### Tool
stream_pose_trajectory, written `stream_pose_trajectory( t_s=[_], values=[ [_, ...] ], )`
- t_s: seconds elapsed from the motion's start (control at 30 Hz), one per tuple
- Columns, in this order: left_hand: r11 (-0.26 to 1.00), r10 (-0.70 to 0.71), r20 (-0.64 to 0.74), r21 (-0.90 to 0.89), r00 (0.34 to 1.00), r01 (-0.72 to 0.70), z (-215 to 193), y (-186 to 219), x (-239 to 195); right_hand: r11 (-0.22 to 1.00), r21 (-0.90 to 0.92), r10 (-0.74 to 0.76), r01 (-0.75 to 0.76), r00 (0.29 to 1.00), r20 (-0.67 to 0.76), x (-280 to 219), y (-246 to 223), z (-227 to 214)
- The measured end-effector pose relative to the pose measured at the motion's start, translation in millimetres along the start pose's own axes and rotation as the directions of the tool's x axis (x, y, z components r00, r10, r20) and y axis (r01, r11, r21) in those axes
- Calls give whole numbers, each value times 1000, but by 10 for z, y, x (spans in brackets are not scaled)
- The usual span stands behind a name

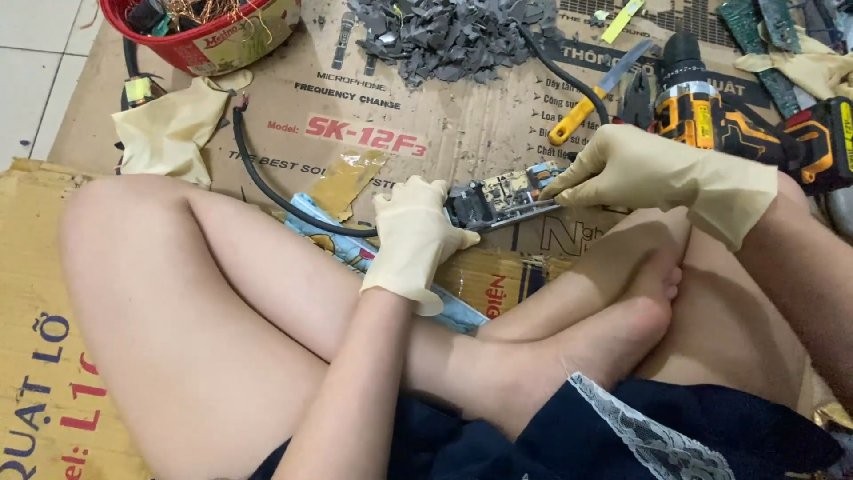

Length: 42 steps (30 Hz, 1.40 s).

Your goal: The person sits on the floor and uses pliers to strip wires and remove components from a circuit board. They repeatedly pull and cut wires, placing the removed pieces into a red bucket nearby.

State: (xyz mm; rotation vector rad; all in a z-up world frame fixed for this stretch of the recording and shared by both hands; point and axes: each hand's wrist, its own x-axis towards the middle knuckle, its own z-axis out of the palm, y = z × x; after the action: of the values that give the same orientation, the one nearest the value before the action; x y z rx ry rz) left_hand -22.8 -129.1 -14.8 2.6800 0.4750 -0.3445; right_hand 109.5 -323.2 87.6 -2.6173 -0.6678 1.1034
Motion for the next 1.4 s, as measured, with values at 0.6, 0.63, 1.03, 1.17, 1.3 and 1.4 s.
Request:
stream_pose_trajectory(
  t_s=[0.6,0.63,1.03,1.17,1.3,1.4],
  values=[
    [1000,4,-42,-12,999,-4,145,-31,47,965,-254,-77,70,997,-21,-88,-192,-2],
    [1000,-5,-42,-9,999,5,142,-55,31,964,-253,-86,79,996,-16,-105,-236,5],
    [1000,-16,-17,-2,1000,16,239,-45,92,932,-347,-146,105,985,-96,-201,-463,193],
    [998,-53,104,-35,993,56,-39,34,58,910,-371,158,-187,982,-106,-228,-663,331],
    [994,-104,254,-13,962,111,-219,109,17,929,-294,193,-225,972,-135,6,-488,465],
    [994,-105,250,-6,962,110,-209,112,11,937,-151,291,-314,944,-157,-233,-699,482]
  ],
)
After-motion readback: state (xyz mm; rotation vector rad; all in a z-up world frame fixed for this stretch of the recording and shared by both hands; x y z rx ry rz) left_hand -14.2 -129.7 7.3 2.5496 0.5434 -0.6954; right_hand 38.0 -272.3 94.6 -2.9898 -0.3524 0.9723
